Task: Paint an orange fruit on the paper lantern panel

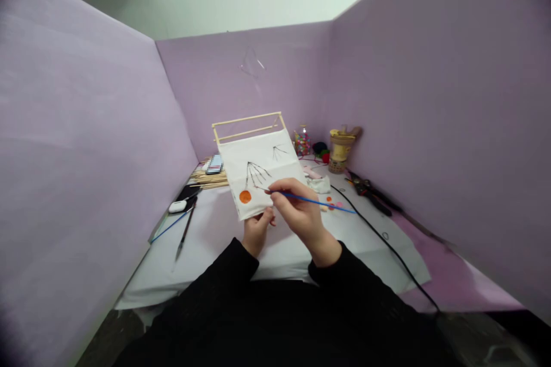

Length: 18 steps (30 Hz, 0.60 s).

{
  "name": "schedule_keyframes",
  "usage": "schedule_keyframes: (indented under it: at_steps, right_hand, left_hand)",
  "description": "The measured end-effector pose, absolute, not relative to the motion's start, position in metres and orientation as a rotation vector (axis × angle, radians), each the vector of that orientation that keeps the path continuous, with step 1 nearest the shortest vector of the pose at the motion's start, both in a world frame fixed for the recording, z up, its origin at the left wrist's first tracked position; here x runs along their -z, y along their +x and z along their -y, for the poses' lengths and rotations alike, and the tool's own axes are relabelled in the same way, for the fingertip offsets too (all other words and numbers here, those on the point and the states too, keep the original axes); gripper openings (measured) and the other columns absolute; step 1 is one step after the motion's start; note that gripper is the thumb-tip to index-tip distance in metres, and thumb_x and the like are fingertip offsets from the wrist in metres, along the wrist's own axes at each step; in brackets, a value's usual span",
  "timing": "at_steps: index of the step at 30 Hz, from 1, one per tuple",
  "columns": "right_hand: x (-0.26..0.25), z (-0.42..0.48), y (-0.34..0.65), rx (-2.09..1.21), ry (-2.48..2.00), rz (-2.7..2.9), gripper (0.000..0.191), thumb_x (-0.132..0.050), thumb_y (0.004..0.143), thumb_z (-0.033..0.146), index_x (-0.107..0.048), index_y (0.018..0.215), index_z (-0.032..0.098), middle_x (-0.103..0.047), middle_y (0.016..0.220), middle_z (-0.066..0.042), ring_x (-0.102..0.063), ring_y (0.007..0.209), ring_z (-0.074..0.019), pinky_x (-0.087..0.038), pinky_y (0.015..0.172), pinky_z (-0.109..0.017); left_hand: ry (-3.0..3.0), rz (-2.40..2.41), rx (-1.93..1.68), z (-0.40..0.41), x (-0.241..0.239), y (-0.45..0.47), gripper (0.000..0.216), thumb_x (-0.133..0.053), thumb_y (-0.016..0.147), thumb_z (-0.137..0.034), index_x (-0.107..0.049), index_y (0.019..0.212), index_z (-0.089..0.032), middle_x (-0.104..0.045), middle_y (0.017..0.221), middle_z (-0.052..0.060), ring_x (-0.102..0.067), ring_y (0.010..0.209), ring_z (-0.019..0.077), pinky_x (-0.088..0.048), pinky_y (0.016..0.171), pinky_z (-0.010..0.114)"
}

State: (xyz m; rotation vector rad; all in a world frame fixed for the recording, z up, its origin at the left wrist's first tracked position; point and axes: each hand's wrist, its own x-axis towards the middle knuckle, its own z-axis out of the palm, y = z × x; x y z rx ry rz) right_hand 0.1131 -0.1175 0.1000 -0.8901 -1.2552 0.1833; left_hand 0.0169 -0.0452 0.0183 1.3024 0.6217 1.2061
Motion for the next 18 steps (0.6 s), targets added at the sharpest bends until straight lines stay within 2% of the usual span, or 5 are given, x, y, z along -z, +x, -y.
schedule_keyframes:
  at_steps: [5, 9, 13, 15, 18]
  right_hand:
    - [-0.087, 0.103, 0.083, -0.254, -0.983, 1.079, 0.006, -0.062, 0.081, 0.027, -0.063, 0.085, 0.021, -0.066, 0.078, -0.001, -0.065, 0.072, -0.0157, -0.052, 0.062, -0.027]
    - [-0.076, 0.102, 0.074, -0.180, -1.020, 1.068, 0.009, -0.066, 0.079, 0.028, -0.063, 0.084, 0.022, -0.065, 0.080, -0.001, -0.066, 0.076, -0.0173, -0.052, 0.066, -0.029]
    - [-0.070, 0.098, 0.073, -0.133, -1.013, 1.051, 0.008, -0.064, 0.080, 0.027, -0.060, 0.084, 0.021, -0.064, 0.079, -0.002, -0.065, 0.073, -0.0170, -0.052, 0.066, -0.029]
    - [-0.068, 0.095, 0.072, -0.111, -1.012, 1.036, 0.007, -0.062, 0.081, 0.026, -0.058, 0.082, 0.021, -0.063, 0.079, -0.002, -0.064, 0.072, -0.0166, -0.052, 0.066, -0.029]
    - [-0.066, 0.093, 0.070, -0.040, -1.055, 1.038, 0.006, -0.061, 0.079, 0.022, -0.056, 0.079, 0.022, -0.062, 0.076, 0.000, -0.062, 0.069, -0.0151, -0.051, 0.063, -0.027]
  left_hand:
    - [1.314, -0.628, -1.245, 0.047, -0.023, 0.016, 0.026, -0.070, 0.071, -0.041, -0.065, 0.074, -0.016, -0.063, 0.061, 0.001, -0.059, 0.057, 0.0138, -0.051, 0.059, 0.027]
    - [1.362, -0.601, -1.260, 0.043, -0.017, 0.015, 0.029, -0.068, 0.075, -0.040, -0.067, 0.090, -0.016, -0.071, 0.081, 0.007, -0.066, 0.077, 0.0191, -0.053, 0.081, 0.034]
    - [1.334, -0.542, -1.275, 0.040, -0.011, 0.017, 0.029, -0.068, 0.076, -0.035, -0.067, 0.100, -0.018, -0.071, 0.105, 0.008, -0.063, 0.106, 0.0226, -0.043, 0.102, 0.038]
    - [1.315, -0.528, -1.291, 0.040, -0.010, 0.018, 0.030, -0.068, 0.076, -0.031, -0.067, 0.104, -0.019, -0.069, 0.113, 0.008, -0.059, 0.113, 0.0237, -0.040, 0.105, 0.040]
    - [1.314, -0.540, -1.291, 0.042, -0.014, 0.018, 0.025, -0.067, 0.076, -0.027, -0.067, 0.099, -0.018, -0.070, 0.108, 0.009, -0.061, 0.109, 0.0246, -0.042, 0.103, 0.042]
